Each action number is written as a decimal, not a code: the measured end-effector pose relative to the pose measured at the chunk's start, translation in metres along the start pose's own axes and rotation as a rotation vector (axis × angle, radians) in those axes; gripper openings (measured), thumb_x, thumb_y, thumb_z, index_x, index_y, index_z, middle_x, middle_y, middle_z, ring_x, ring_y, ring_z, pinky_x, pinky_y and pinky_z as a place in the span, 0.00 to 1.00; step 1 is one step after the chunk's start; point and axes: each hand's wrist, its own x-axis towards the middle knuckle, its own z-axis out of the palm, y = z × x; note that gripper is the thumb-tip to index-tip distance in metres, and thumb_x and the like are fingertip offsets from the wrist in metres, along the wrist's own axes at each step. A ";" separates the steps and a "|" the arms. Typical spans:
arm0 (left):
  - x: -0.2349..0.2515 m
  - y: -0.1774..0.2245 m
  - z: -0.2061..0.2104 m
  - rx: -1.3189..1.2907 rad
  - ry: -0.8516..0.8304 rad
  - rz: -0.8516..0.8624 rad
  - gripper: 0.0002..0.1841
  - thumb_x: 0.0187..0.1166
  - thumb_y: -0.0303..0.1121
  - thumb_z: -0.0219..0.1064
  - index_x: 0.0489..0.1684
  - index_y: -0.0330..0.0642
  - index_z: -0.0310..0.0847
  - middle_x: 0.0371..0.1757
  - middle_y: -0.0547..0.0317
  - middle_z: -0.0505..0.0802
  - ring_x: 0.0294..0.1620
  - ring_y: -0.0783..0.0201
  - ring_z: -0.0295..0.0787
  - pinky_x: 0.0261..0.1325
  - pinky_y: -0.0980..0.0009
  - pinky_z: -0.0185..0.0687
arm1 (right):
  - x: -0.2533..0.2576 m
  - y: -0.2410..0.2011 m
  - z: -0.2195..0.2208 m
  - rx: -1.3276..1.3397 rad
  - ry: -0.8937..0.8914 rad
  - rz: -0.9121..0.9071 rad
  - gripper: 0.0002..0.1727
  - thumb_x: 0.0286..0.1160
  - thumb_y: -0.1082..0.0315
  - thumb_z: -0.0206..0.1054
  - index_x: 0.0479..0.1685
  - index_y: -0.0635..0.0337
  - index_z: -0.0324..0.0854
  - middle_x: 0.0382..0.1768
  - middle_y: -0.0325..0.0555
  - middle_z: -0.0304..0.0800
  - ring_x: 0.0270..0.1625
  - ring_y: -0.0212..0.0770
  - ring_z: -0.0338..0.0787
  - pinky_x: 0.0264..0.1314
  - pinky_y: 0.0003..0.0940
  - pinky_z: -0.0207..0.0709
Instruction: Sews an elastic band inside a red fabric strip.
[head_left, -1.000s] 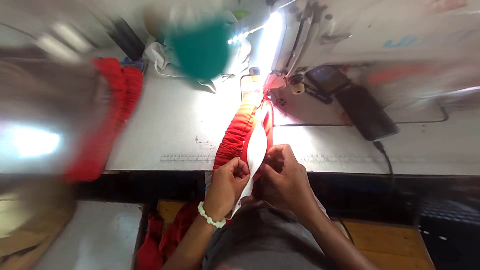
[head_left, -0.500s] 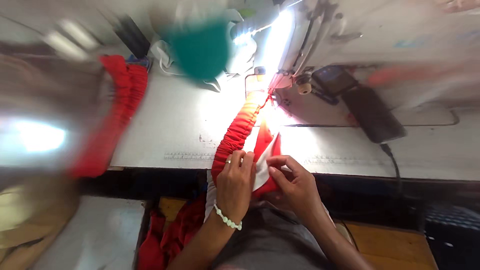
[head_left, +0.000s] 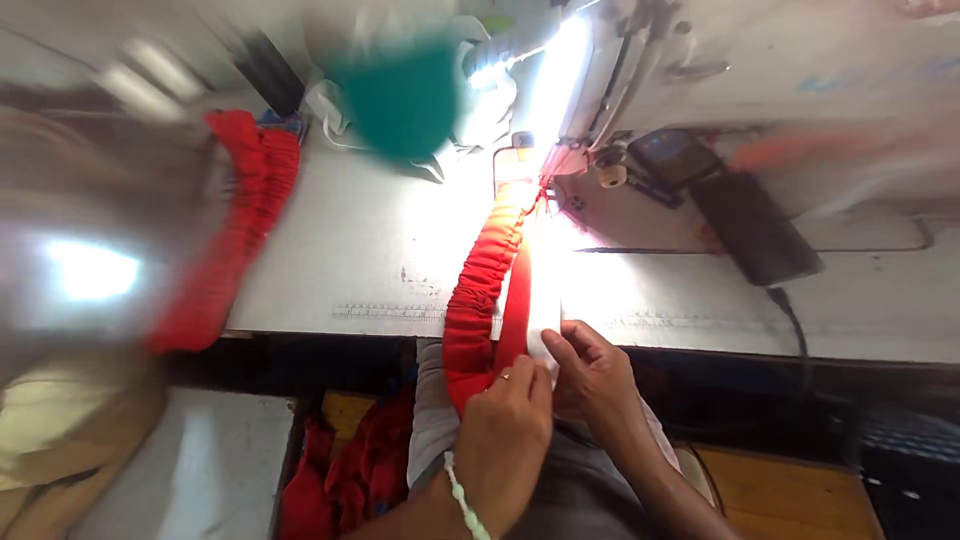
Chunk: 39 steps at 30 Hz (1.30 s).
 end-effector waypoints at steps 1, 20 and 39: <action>0.001 -0.002 0.001 -0.065 -0.013 -0.004 0.12 0.71 0.28 0.69 0.47 0.34 0.94 0.37 0.50 0.91 0.29 0.59 0.92 0.28 0.68 0.88 | 0.001 0.002 -0.001 -0.014 0.018 -0.010 0.09 0.78 0.62 0.68 0.39 0.59 0.86 0.25 0.28 0.88 0.26 0.14 0.84 0.29 0.11 0.78; 0.020 -0.045 -0.002 -0.405 0.028 -0.520 0.11 0.71 0.27 0.65 0.48 0.34 0.84 0.32 0.55 0.93 0.29 0.70 0.89 0.34 0.74 0.84 | -0.013 0.024 0.000 0.050 -0.046 -0.102 0.09 0.68 0.69 0.75 0.43 0.61 0.85 0.31 0.33 0.93 0.31 0.19 0.90 0.33 0.15 0.84; 0.002 -0.023 0.006 -0.335 0.156 -0.089 0.08 0.74 0.33 0.69 0.34 0.36 0.87 0.36 0.52 0.89 0.36 0.69 0.87 0.39 0.82 0.83 | -0.020 0.013 0.004 0.218 -0.028 0.138 0.23 0.58 0.76 0.75 0.49 0.60 0.67 0.26 0.36 0.88 0.25 0.25 0.89 0.27 0.20 0.83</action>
